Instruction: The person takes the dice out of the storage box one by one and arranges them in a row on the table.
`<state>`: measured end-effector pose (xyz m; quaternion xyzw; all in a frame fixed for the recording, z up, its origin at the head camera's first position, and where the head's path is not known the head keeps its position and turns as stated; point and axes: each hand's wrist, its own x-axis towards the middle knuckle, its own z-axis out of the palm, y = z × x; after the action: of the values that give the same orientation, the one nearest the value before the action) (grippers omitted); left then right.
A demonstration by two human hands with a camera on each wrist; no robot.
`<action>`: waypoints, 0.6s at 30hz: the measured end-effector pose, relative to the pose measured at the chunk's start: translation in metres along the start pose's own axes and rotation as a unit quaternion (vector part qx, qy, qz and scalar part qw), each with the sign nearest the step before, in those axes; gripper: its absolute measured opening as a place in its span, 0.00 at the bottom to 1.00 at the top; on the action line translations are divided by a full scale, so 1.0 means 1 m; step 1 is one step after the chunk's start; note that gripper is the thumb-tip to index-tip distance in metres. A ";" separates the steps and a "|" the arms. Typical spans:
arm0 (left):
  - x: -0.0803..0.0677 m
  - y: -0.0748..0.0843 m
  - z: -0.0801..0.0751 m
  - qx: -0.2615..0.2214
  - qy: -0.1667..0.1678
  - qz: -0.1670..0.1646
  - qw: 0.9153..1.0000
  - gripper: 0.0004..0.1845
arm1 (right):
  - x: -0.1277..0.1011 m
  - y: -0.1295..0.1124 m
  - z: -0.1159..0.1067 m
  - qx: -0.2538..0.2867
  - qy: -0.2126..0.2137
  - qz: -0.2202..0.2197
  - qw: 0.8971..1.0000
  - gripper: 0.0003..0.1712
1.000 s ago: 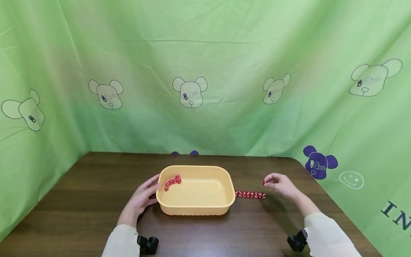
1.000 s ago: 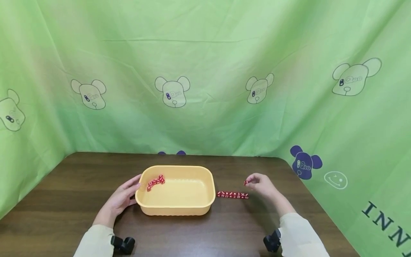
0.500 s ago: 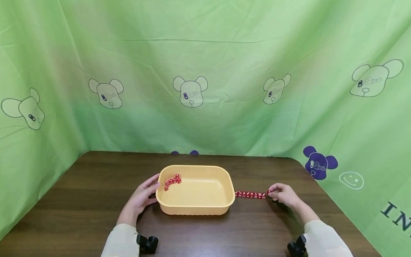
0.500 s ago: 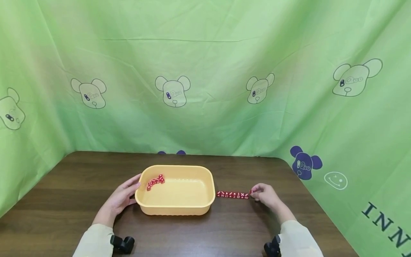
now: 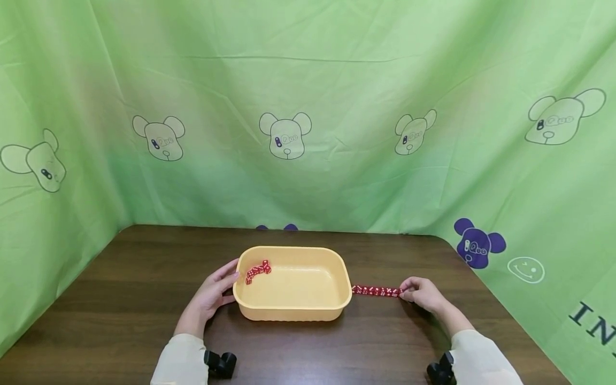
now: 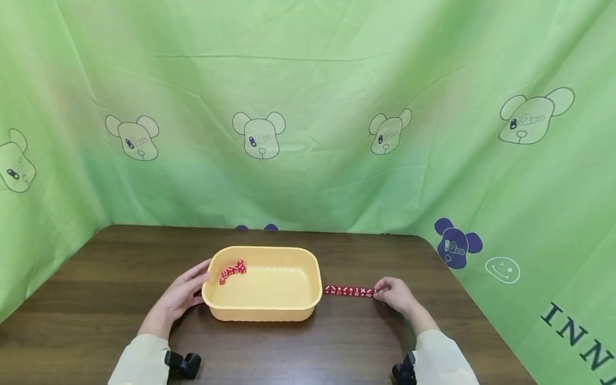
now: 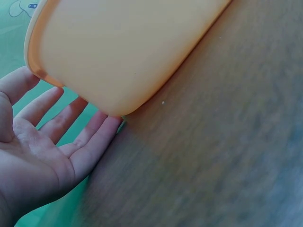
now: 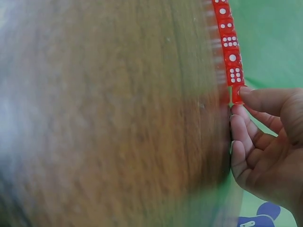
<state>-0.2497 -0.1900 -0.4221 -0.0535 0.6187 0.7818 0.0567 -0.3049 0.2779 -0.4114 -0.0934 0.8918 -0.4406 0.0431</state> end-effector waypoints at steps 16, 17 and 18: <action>0.000 0.000 0.000 -0.002 0.004 -0.001 1.000 0.27 | 0.000 -0.002 0.000 0.009 -0.002 0.013 1.000 0.10; 0.000 0.000 0.000 -0.001 0.004 -0.001 1.000 0.27 | -0.001 -0.002 -0.001 0.011 -0.006 0.012 1.000 0.10; 0.000 0.000 0.000 -0.001 0.004 -0.001 1.000 0.27 | -0.001 -0.002 -0.002 0.011 -0.010 0.011 1.000 0.11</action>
<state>-0.2498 -0.1900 -0.4217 -0.0576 0.6183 0.7819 0.0554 -0.3042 0.2784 -0.4084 -0.0877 0.8873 -0.4490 0.0583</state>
